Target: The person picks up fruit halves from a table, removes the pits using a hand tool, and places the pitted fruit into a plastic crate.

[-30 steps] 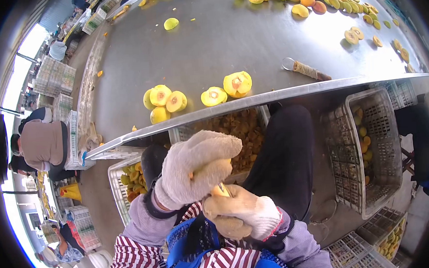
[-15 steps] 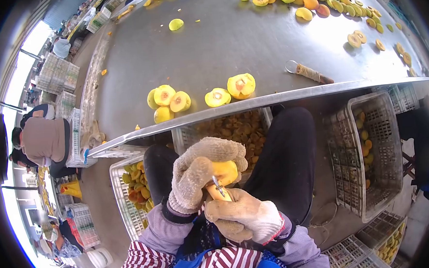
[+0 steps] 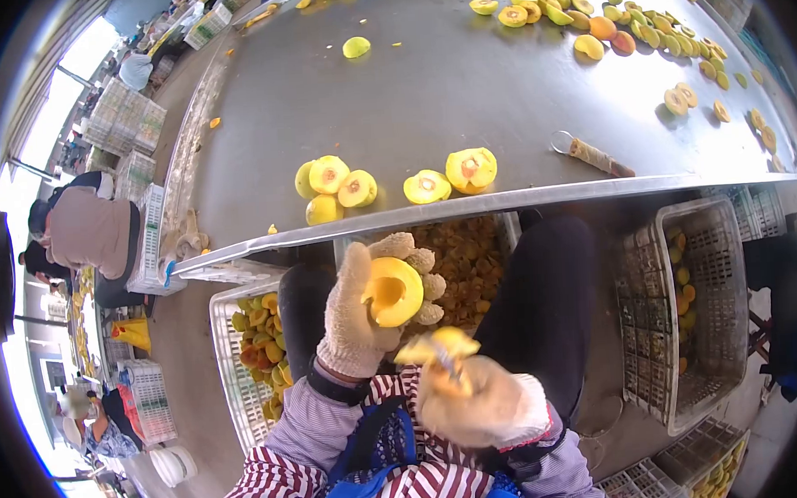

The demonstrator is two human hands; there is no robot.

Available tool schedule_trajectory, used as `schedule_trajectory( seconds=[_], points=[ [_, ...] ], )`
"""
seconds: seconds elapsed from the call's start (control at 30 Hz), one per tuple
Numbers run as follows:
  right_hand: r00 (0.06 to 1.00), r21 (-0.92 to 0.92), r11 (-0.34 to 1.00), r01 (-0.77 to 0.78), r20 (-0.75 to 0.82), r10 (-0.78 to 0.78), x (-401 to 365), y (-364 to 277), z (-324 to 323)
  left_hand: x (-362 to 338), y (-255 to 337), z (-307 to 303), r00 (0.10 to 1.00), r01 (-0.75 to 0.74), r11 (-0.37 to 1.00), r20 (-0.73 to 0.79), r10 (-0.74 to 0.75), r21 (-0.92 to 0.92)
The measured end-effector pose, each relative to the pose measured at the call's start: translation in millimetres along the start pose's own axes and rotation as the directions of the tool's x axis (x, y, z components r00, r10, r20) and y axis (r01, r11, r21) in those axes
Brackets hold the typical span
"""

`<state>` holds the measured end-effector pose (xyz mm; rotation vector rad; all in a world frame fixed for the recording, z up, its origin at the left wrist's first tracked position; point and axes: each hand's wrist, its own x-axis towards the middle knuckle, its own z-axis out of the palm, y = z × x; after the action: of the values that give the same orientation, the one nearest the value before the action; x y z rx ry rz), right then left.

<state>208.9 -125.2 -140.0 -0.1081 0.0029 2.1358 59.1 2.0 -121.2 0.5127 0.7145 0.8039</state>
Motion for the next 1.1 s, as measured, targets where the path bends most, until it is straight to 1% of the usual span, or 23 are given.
schedule_trajectory(
  seconds=[0.03,0.13,0.17,0.23,0.27,0.3,0.37,0.43,0.47,0.5,0.53,0.57,0.6,0.63,0.7,0.77,0.8,0.83,0.9,0.97,1.03,1.07,1.1],
  points=[
    [0.94,-0.564,0.826,-0.017,-0.289,-0.179,-2,-8,31,-1,5,-6,0.999,-0.008,1.0,0.036,0.007,0.008],
    [0.742,-0.685,0.72,-0.114,-0.54,-0.397,28,-9,39,-5,11,-8,0.996,-0.07,0.997,0.054,0.069,0.012],
    [0.749,-0.69,0.714,-0.117,-0.534,-0.392,35,-6,39,-8,8,-9,0.995,-0.09,0.996,0.05,0.089,0.027],
    [0.665,-0.783,0.62,-0.05,-0.489,-0.564,45,-1,38,-15,5,-8,0.986,-0.081,0.997,0.145,0.078,0.018],
    [0.666,-0.784,0.62,0.036,-0.444,-0.6,48,3,32,-19,3,-3,0.977,-0.147,0.978,0.177,0.12,0.148],
    [0.657,-0.741,0.672,0.01,-0.502,-0.563,47,2,27,-23,2,2,0.965,-0.207,0.939,0.213,0.15,0.273],
    [0.685,-0.693,0.719,0.052,-0.499,-0.531,41,-6,26,-21,-3,-3,0.966,-0.17,0.957,0.232,0.115,0.233],
    [0.729,-0.716,0.695,0.072,-0.438,-0.526,35,-8,19,-13,-5,-16,0.947,0.026,0.994,0.322,0.011,-0.109],
    [0.717,-0.723,0.687,0.069,-0.444,-0.538,33,-7,19,-10,-1,-24,0.965,0.138,0.982,0.242,-0.103,-0.133],
    [0.713,-0.731,0.679,0.061,-0.445,-0.542,34,-6,20,-5,-5,-35,0.968,0.123,0.982,0.233,-0.088,-0.142],
    [0.627,-0.787,0.617,0.022,-0.469,-0.622,37,-3,17,-1,-8,-47,0.971,-0.231,0.8,0.182,0.154,0.554],
    [0.571,-0.806,0.588,0.073,-0.449,-0.687,39,-3,15,0,-7,-57,0.893,-0.328,0.102,0.274,0.356,0.939],
    [0.536,-0.822,0.565,0.064,-0.45,-0.714,39,-6,10,-4,2,-60,0.954,-0.299,0.629,0.21,0.213,0.717],
    [0.503,-0.835,0.548,0.049,-0.453,-0.736,40,-7,4,-18,14,-48,0.98,-0.161,0.887,0.173,0.094,0.433],
    [0.522,-0.788,0.591,0.175,-0.434,-0.734,50,2,-4,-23,0,-48,0.951,-0.135,0.943,0.307,0.037,0.303],
    [0.62,-0.834,0.529,0.156,-0.334,-0.71,55,9,-12,-32,8,-41,0.98,-0.119,0.832,0.196,0.013,0.542],
    [0.667,-0.85,0.514,0.116,-0.317,-0.675,56,9,-12,-38,22,-40,0.997,-0.031,0.863,0.076,-0.009,0.505],
    [0.711,-0.866,0.494,0.079,-0.298,-0.637,58,8,-10,-36,16,-56,0.979,-0.2,0.85,0.06,0.195,0.487],
    [0.651,-0.866,0.5,0.02,-0.368,-0.664,65,6,-7,-49,29,-90,0.957,-0.23,0.943,-0.119,0.264,0.242],
    [0.693,-0.881,0.471,-0.053,-0.371,-0.618,68,8,-1,-73,58,-125,0.869,-0.324,0.917,-0.311,0.385,0.231],
    [0.738,-0.876,0.474,-0.087,-0.377,-0.56,73,9,-13,-93,71,-177,0.706,-0.299,0.838,-0.485,0.516,0.456],
    [0.795,-0.918,0.382,-0.109,-0.311,-0.52,74,7,-26,-102,70,-206,0.555,-0.164,0.644,-0.469,0.687,0.747],
    [0.741,-0.909,0.392,-0.139,-0.358,-0.568,80,13,-24,-111,66,-234,0.407,0.055,0.393,-0.38,0.831,0.918]
  ],
)
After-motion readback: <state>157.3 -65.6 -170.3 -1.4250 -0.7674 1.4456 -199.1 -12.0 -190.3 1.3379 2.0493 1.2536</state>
